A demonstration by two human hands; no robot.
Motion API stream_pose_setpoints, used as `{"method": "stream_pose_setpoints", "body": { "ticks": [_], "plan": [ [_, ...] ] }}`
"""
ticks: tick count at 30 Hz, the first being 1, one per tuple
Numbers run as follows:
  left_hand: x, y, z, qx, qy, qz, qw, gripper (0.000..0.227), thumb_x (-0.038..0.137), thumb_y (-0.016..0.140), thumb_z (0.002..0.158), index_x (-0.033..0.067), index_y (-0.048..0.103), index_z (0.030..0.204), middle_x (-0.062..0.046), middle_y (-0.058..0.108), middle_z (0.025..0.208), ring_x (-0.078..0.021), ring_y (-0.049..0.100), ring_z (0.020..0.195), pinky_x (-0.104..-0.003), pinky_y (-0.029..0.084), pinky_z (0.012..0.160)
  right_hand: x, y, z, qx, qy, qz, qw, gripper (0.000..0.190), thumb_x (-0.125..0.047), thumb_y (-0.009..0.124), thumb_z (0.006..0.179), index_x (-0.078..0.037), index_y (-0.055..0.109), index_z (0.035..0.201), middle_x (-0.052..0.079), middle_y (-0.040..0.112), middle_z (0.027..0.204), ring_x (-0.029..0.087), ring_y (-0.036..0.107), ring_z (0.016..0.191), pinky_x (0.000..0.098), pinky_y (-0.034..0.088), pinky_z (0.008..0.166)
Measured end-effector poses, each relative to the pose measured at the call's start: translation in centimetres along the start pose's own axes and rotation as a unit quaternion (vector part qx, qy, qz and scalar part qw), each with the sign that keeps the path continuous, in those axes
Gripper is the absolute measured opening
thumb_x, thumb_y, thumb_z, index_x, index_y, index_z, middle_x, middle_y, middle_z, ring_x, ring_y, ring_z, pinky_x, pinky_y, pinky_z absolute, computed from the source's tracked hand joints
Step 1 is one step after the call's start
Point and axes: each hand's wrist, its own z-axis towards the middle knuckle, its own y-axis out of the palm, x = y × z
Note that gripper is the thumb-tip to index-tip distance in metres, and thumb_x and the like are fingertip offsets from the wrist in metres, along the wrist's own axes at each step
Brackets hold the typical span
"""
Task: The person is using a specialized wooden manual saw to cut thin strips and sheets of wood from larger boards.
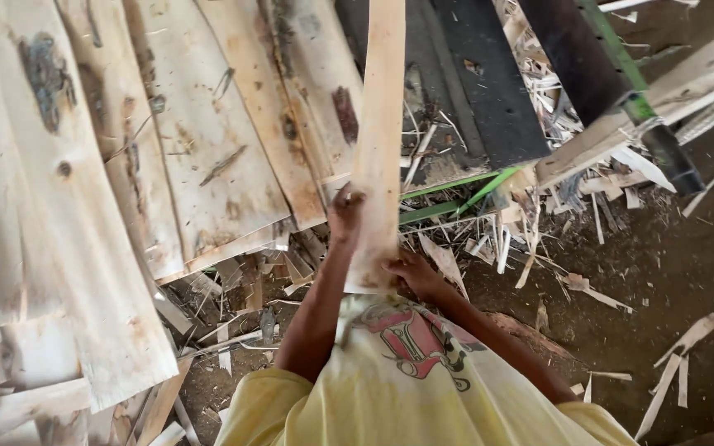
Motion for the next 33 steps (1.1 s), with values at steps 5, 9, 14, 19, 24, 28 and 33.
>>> {"method": "stream_pose_setpoints", "body": {
  "ticks": [5, 9, 14, 19, 24, 28, 33],
  "plan": [
    [13.3, 3.1, -7.0, 0.038, -0.077, 0.431, 0.899, 0.051, 0.012, 0.066, 0.096, 0.0167, 0.056, 0.145, -0.009, 0.074, 0.123, -0.0111, 0.053, 0.056, -0.026, 0.044, 0.048, 2.5, -4.1, 5.0, -0.054, -0.038, 0.111, 0.992, 0.052, -0.034, 0.065, 0.099, -0.004, 0.053, 0.139, 0.013, 0.07, 0.116, 0.021, 0.069, 0.098, 0.0387, 0.06, 0.092],
    [17.8, -2.7, -8.4, -0.006, -0.08, 0.527, 0.846, 0.053, 0.007, 0.064, 0.093, 0.0208, 0.065, 0.144, -0.009, 0.08, 0.121, -0.0045, 0.064, 0.069, -0.025, 0.055, 0.057, 2.5, -7.1, 6.8, -0.004, -0.042, 0.142, 0.989, 0.054, -0.036, 0.061, 0.104, 0.003, 0.056, 0.142, 0.016, 0.07, 0.12, 0.022, 0.069, 0.1, 0.0417, 0.059, 0.092],
    [19.2, -10.2, -7.1, -0.063, -0.057, 0.545, 0.834, 0.053, 0.013, 0.069, 0.094, 0.0205, 0.062, 0.146, -0.008, 0.075, 0.125, -0.0074, 0.069, 0.085, -0.023, 0.06, 0.074, -0.8, -8.2, 11.3, -0.001, -0.033, 0.176, 0.984, 0.06, -0.031, 0.061, 0.098, -0.002, 0.046, 0.149, 0.017, 0.07, 0.123, 0.025, 0.071, 0.098, 0.0421, 0.062, 0.09],
    [27.3, -5.7, -16.3, 0.026, -0.191, 0.666, 0.721, 0.053, 0.019, 0.062, 0.099, 0.0279, 0.056, 0.151, -0.007, 0.077, 0.125, -0.0224, 0.063, 0.074, -0.044, 0.063, 0.072, -6.3, -7.6, 15.7, 0.007, -0.044, 0.188, 0.981, 0.074, -0.034, 0.065, 0.095, -0.005, 0.036, 0.156, 0.02, 0.069, 0.126, 0.024, 0.072, 0.089, 0.0397, 0.065, 0.082],
    [22.9, -11.3, -27.2, 0.005, -0.096, 0.463, 0.881, 0.056, 0.01, 0.073, 0.091, 0.0113, 0.062, 0.145, -0.006, 0.075, 0.123, -0.0103, 0.065, 0.101, -0.027, 0.054, 0.087, -7.7, -6.8, 16.9, -0.114, -0.06, 0.278, 0.952, 0.064, -0.036, 0.07, 0.094, -0.005, 0.044, 0.144, 0.015, 0.071, 0.109, 0.022, 0.071, 0.077, 0.0382, 0.062, 0.07],
    [19.4, -8.2, -34.8, 0.09, -0.13, 0.449, 0.879, 0.058, 0.011, 0.077, 0.087, 0.0092, 0.062, 0.142, -0.007, 0.077, 0.121, -0.0127, 0.068, 0.102, -0.026, 0.054, 0.087, -7.5, -8.0, 15.7, -0.173, -0.037, 0.295, 0.939, 0.046, -0.038, 0.072, 0.098, -0.004, 0.061, 0.126, 0.01, 0.072, 0.095, 0.018, 0.068, 0.069, 0.0325, 0.059, 0.06],
    [18.2, 3.5, -39.0, 0.247, -0.048, 0.673, 0.696, 0.041, 0.021, 0.072, 0.095, 0.0162, 0.068, 0.135, -0.01, 0.075, 0.128, -0.0167, 0.071, 0.107, -0.031, 0.054, 0.088, -7.4, -8.7, 11.2, -0.188, -0.068, 0.327, 0.924, 0.03, -0.028, 0.073, 0.095, -0.007, 0.066, 0.114, 0.004, 0.073, 0.095, 0.014, 0.068, 0.073, 0.0287, 0.052, 0.058]
  ]
}}
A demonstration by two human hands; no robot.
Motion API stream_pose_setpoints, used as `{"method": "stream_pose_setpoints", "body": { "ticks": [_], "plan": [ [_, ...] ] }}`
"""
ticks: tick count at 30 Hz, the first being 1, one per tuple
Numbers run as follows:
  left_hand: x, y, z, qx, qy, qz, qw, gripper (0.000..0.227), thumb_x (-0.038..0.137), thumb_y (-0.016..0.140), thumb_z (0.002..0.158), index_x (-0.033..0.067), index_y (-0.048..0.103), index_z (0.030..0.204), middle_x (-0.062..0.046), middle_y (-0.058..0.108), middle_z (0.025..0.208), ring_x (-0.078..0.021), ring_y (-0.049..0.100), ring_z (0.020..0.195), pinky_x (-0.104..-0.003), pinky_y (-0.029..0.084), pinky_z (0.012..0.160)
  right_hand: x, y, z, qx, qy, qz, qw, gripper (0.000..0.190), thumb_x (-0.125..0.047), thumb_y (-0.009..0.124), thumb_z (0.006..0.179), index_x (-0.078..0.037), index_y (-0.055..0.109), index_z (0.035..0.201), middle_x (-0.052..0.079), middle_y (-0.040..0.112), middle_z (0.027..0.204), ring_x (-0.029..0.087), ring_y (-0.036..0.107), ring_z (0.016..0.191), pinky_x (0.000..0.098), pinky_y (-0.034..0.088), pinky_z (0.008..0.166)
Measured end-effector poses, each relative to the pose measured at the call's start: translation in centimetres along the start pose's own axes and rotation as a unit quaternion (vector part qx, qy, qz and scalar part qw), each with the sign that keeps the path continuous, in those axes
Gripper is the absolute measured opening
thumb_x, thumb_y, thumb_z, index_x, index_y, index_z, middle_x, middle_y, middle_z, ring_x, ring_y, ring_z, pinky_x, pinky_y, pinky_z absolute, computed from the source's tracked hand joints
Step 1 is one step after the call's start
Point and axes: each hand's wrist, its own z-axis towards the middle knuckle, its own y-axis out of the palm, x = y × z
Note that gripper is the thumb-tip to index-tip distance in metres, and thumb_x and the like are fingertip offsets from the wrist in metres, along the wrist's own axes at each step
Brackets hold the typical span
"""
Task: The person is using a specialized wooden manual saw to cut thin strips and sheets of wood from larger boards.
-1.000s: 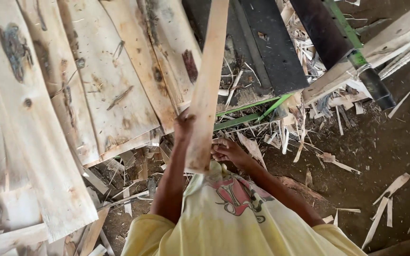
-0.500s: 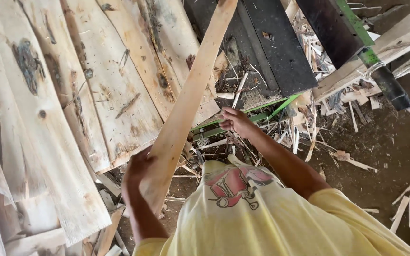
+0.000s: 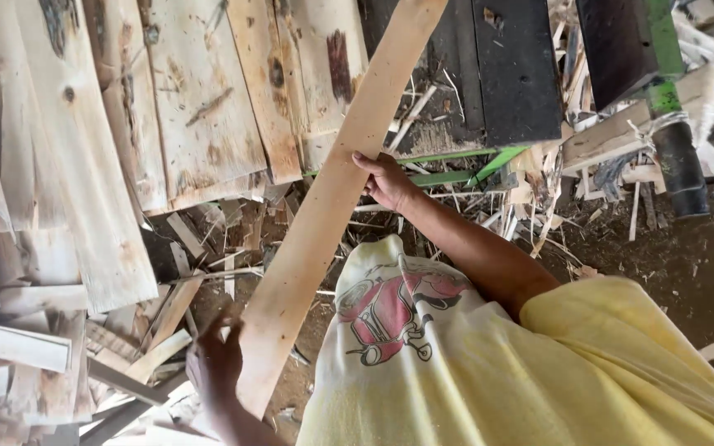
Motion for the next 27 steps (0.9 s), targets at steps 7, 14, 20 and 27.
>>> {"method": "stream_pose_setpoints", "body": {
  "ticks": [7, 14, 20, 27],
  "plan": [
    [12.8, 11.6, -4.9, -0.084, 0.066, -0.244, 0.964, 0.043, 0.036, 0.06, 0.098, 0.0092, 0.073, 0.129, -0.016, 0.074, 0.132, -0.0228, 0.074, 0.117, -0.038, 0.063, 0.097, -1.5, -0.5, -3.7, -0.005, -0.037, 0.056, 0.998, 0.031, -0.031, 0.072, 0.1, -0.003, 0.065, 0.111, 0.005, 0.069, 0.086, 0.011, 0.06, 0.066, 0.0264, 0.049, 0.055],
    [18.0, 24.1, 11.9, -0.012, -0.031, -0.776, 0.629, 0.053, 0.025, 0.06, 0.108, 0.0001, 0.038, 0.148, -0.02, 0.064, 0.134, -0.0339, 0.068, 0.119, -0.047, 0.061, 0.098, -2.7, -5.3, -4.0, 0.026, 0.019, 0.057, 0.998, 0.034, -0.027, 0.073, 0.098, 0.0, 0.059, 0.114, 0.007, 0.063, 0.088, 0.016, 0.064, 0.069, 0.0365, 0.064, 0.071],
    [23.8, 25.0, 24.1, 0.052, -0.071, -0.769, 0.634, 0.05, 0.013, 0.068, 0.099, -0.003, 0.047, 0.142, -0.019, 0.063, 0.107, -0.0295, 0.068, 0.092, -0.048, 0.07, 0.082, -13.0, -11.9, -15.0, -0.021, -0.016, 0.014, 1.0, 0.073, -0.025, 0.074, 0.092, 0.002, 0.043, 0.152, 0.019, 0.062, 0.135, 0.024, 0.069, 0.096, 0.0364, 0.064, 0.089],
    [28.8, 25.2, 32.0, 0.051, -0.093, -0.723, 0.683, 0.055, 0.013, 0.067, 0.095, -0.0028, 0.044, 0.142, -0.031, 0.067, 0.125, -0.041, 0.074, 0.111, -0.051, 0.066, 0.083, -26.5, -12.7, -31.3, 0.367, -0.18, 0.051, 0.911, 0.078, -0.064, 0.065, 0.083, -0.001, 0.061, 0.13, 0.014, 0.075, 0.097, 0.017, 0.07, 0.075, 0.0282, 0.061, 0.062]
  ]
}}
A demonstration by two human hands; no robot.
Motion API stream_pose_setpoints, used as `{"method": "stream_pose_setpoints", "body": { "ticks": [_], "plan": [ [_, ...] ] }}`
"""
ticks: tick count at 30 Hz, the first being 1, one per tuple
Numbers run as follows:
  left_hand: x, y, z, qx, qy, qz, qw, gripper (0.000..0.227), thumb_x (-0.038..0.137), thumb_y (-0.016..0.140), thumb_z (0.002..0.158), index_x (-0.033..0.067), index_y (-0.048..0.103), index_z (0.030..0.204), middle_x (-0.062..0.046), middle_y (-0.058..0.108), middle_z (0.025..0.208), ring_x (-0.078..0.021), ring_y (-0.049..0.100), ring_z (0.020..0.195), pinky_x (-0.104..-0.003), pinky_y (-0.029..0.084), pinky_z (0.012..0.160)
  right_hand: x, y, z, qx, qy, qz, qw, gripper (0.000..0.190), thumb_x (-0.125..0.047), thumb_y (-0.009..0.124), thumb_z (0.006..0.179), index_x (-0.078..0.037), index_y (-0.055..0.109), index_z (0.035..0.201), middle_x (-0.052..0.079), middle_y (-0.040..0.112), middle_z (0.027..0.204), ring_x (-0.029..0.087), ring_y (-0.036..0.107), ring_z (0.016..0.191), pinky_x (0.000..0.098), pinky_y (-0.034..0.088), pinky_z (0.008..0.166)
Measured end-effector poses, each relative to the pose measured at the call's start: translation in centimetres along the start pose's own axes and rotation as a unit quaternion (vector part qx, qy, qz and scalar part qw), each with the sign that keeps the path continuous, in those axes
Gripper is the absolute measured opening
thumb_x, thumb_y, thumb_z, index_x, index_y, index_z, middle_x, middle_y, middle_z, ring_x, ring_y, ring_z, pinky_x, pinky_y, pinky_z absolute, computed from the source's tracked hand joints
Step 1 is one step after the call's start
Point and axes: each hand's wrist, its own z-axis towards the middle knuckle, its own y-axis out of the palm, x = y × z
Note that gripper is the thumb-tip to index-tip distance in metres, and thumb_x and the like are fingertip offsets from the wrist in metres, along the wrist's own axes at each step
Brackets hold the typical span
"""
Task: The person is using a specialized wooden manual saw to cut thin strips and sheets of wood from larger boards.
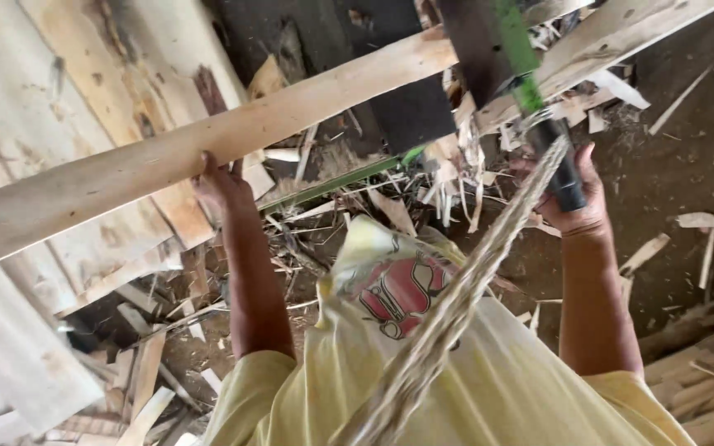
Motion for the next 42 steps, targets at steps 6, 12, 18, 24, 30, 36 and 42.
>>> {"method": "stream_pose_setpoints", "body": {
  "ticks": [6, 12, 18, 24, 30, 36, 42],
  "plan": [
    [-2.5, 0.8, 0.4, 0.042, 0.011, -0.028, 0.999, 0.046, 0.009, 0.065, 0.093, -0.0077, 0.051, 0.133, -0.032, 0.068, 0.118, -0.0423, 0.075, 0.104, -0.053, 0.067, 0.078, -6.2, 2.2, 0.8, -0.299, -0.035, -0.341, 0.89, 0.063, -0.036, 0.078, 0.092, 0.001, 0.048, 0.132, 0.012, 0.059, 0.075, 0.015, 0.058, 0.054, 0.0301, 0.05, 0.044],
    [-3.1, 1.0, 5.2, 0.026, 0.013, 0.002, 1.0, 0.028, 0.01, 0.066, 0.096, -0.0123, 0.064, 0.113, -0.027, 0.073, 0.096, -0.0318, 0.075, 0.076, -0.05, 0.069, 0.074, -9.0, -0.6, 0.0, -0.246, -0.067, -0.487, 0.835, 0.026, -0.014, 0.069, 0.102, -0.005, 0.047, 0.113, 0.007, 0.048, 0.079, 0.015, 0.058, 0.059, 0.0328, 0.052, 0.049],
    [-4.6, -1.3, 7.9, 0.03, -0.012, -0.008, 0.999, 0.026, 0.005, 0.064, 0.098, -0.0117, 0.062, 0.117, -0.024, 0.07, 0.091, -0.0296, 0.073, 0.072, -0.054, 0.069, 0.075, -3.7, -2.5, 2.8, -0.229, -0.159, -0.481, 0.831, 0.045, -0.003, 0.065, 0.097, -0.01, 0.05, 0.138, 0.012, 0.064, 0.113, 0.016, 0.065, 0.09, 0.0295, 0.062, 0.07],
    [-2.1, 1.1, 3.1, -0.021, -0.067, -0.019, 0.997, 0.039, 0.004, 0.062, 0.093, 0.0034, 0.055, 0.132, -0.019, 0.072, 0.109, -0.0315, 0.075, 0.095, -0.056, 0.069, 0.086, 8.3, -11.0, 13.5, -0.084, -0.094, -0.637, 0.76, 0.052, 0.004, 0.065, 0.092, -0.007, 0.045, 0.139, 0.019, 0.07, 0.102, 0.025, 0.07, 0.069, 0.0344, 0.058, 0.048],
    [-4.0, -3.3, 6.0, -0.028, -0.039, -0.141, 0.989, 0.037, 0.008, 0.056, 0.099, -0.0102, 0.055, 0.131, -0.027, 0.071, 0.119, -0.0389, 0.074, 0.11, -0.059, 0.062, 0.094, 0.4, -3.9, 7.0, -0.058, 0.0, -0.629, 0.775, 0.066, -0.011, 0.059, 0.098, -0.016, 0.03, 0.158, 0.019, 0.067, 0.087, 0.025, 0.068, 0.057, 0.0385, 0.06, 0.043],
    [-9.1, 7.7, -4.0, -0.01, 0.181, 0.169, 0.969, 0.037, 0.02, 0.042, 0.103, -0.0039, 0.059, 0.126, -0.022, 0.071, 0.123, -0.0246, 0.075, 0.109, -0.033, 0.064, 0.09, -4.5, 1.8, 1.3, -0.056, -0.021, -0.589, 0.806, 0.054, -0.015, 0.076, 0.087, -0.006, 0.052, 0.135, 0.012, 0.067, 0.083, 0.019, 0.064, 0.054, 0.0358, 0.053, 0.044],
    [-10.4, 14.9, -16.8, -0.224, -0.095, 0.078, 0.967, 0.027, 0.012, 0.05, 0.093, 0.0082, 0.066, 0.116, -0.007, 0.066, 0.119, -0.0124, 0.069, 0.098, -0.024, 0.064, 0.073, -4.0, 0.4, 1.8, -0.062, -0.006, -0.572, 0.818, 0.046, -0.016, 0.072, 0.087, -0.005, 0.055, 0.129, 0.01, 0.066, 0.08, 0.018, 0.065, 0.054, 0.0338, 0.054, 0.045]
  ]
}}
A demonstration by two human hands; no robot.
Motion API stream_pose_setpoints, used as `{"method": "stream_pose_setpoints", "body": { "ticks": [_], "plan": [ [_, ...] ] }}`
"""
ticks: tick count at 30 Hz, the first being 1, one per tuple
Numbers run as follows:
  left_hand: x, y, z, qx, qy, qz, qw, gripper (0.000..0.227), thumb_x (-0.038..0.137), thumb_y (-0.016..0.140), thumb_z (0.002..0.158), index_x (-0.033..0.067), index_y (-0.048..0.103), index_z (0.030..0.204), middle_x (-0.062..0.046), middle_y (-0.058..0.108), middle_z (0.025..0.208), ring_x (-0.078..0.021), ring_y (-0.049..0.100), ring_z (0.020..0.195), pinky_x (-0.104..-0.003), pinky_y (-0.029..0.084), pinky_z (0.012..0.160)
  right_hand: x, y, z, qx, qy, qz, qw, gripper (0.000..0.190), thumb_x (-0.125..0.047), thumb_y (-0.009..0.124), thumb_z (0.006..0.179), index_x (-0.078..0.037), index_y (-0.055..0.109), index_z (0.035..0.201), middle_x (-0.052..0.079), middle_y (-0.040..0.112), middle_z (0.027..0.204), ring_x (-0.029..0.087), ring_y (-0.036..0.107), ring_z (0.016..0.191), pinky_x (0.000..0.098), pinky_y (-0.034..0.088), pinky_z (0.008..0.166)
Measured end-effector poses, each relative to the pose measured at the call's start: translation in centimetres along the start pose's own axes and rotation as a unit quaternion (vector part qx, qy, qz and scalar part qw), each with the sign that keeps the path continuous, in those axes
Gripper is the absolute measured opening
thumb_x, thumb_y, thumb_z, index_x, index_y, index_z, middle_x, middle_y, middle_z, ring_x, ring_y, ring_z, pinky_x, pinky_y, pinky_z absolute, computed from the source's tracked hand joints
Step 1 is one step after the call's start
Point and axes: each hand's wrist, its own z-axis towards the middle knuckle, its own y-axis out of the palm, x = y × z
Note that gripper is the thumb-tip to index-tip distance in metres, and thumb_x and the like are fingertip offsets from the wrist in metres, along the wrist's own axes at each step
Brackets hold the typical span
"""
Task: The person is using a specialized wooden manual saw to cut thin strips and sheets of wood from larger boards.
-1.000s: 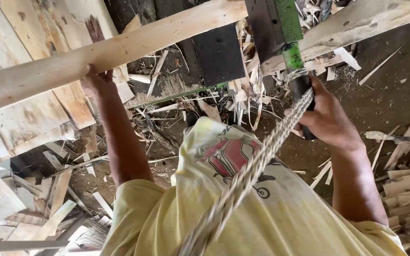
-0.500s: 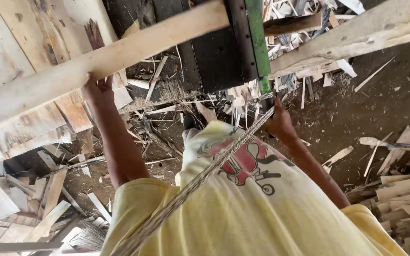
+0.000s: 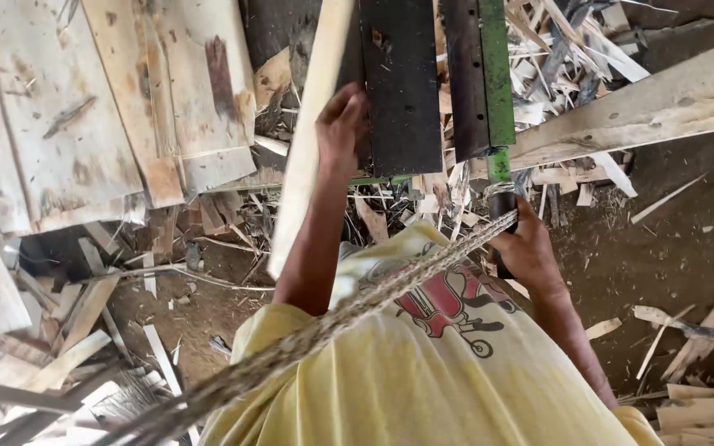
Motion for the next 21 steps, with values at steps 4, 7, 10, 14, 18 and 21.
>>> {"method": "stream_pose_setpoints", "body": {
  "ticks": [4, 7, 10, 14, 18, 21],
  "plan": [
    [-3.2, -10.8, -3.5, 0.131, 0.183, 0.301, 0.927, 0.039, 0.017, 0.061, 0.101, 0.0081, 0.063, 0.139, -0.015, 0.069, 0.129, -0.0331, 0.057, 0.102, -0.034, 0.049, 0.078, 2.8, -0.6, 0.7, -0.019, -0.2, -0.125, 0.972, 0.031, -0.013, 0.063, 0.098, -0.001, 0.054, 0.125, 0.011, 0.06, 0.095, 0.016, 0.067, 0.058, 0.0307, 0.06, 0.041],
    [-4.4, -17.4, -8.6, 0.142, 0.017, 0.472, 0.87, 0.044, 0.032, 0.061, 0.102, 0.011, 0.062, 0.141, -0.016, 0.074, 0.108, -0.025, 0.052, 0.075, -0.039, 0.049, 0.063, 2.8, -0.6, 1.5, -0.023, -0.095, 0.077, 0.992, 0.036, -0.004, 0.064, 0.088, 0.0, 0.054, 0.123, 0.013, 0.062, 0.092, 0.017, 0.066, 0.059, 0.0314, 0.056, 0.044],
    [-7.0, -20.7, -12.6, 0.136, -0.107, 0.576, 0.799, 0.049, 0.043, 0.061, 0.103, 0.013, 0.061, 0.142, -0.016, 0.078, 0.095, -0.0197, 0.048, 0.058, -0.042, 0.05, 0.053, 5.1, -0.6, 1.5, -0.019, -0.378, -0.176, 0.909, 0.019, 0.002, 0.062, 0.093, 0.001, 0.056, 0.11, 0.016, 0.058, 0.105, 0.015, 0.069, 0.062, 0.0286, 0.057, 0.048],
    [-8.5, -21.3, -14.5, 0.013, -0.113, 0.407, 0.907, 0.036, 0.028, 0.069, 0.097, 0.0069, 0.066, 0.127, -0.007, 0.069, 0.111, -0.0199, 0.058, 0.093, -0.042, 0.053, 0.08, 3.5, -0.5, 1.5, -0.031, -0.264, -0.084, 0.96, 0.036, 0.005, 0.061, 0.087, 0.007, 0.051, 0.121, 0.015, 0.06, 0.099, 0.017, 0.068, 0.057, 0.0313, 0.057, 0.045],
    [-8.5, -20.5, -14.4, -0.052, -0.041, 0.272, 0.96, 0.024, 0.015, 0.069, 0.097, -0.0013, 0.069, 0.114, -0.01, 0.073, 0.1, -0.0236, 0.063, 0.092, -0.04, 0.054, 0.087, 4.4, -0.5, 1.6, -0.013, -0.285, -0.145, 0.948, 0.04, 0.006, 0.061, 0.085, 0.008, 0.05, 0.123, 0.015, 0.059, 0.101, 0.017, 0.069, 0.058, 0.0303, 0.061, 0.043],
    [-6.9, -16.0, -14.0, -0.035, -0.056, 0.15, 0.987, 0.025, 0.014, 0.064, 0.098, 0.0, 0.07, 0.117, -0.01, 0.073, 0.099, -0.0222, 0.064, 0.093, -0.038, 0.055, 0.091, 5.2, -0.5, 2.2, -0.005, -0.356, -0.2, 0.913, 0.025, 0.003, 0.065, 0.088, 0.005, 0.057, 0.111, 0.017, 0.058, 0.111, 0.015, 0.07, 0.058, 0.0293, 0.06, 0.042]
  ]
}}
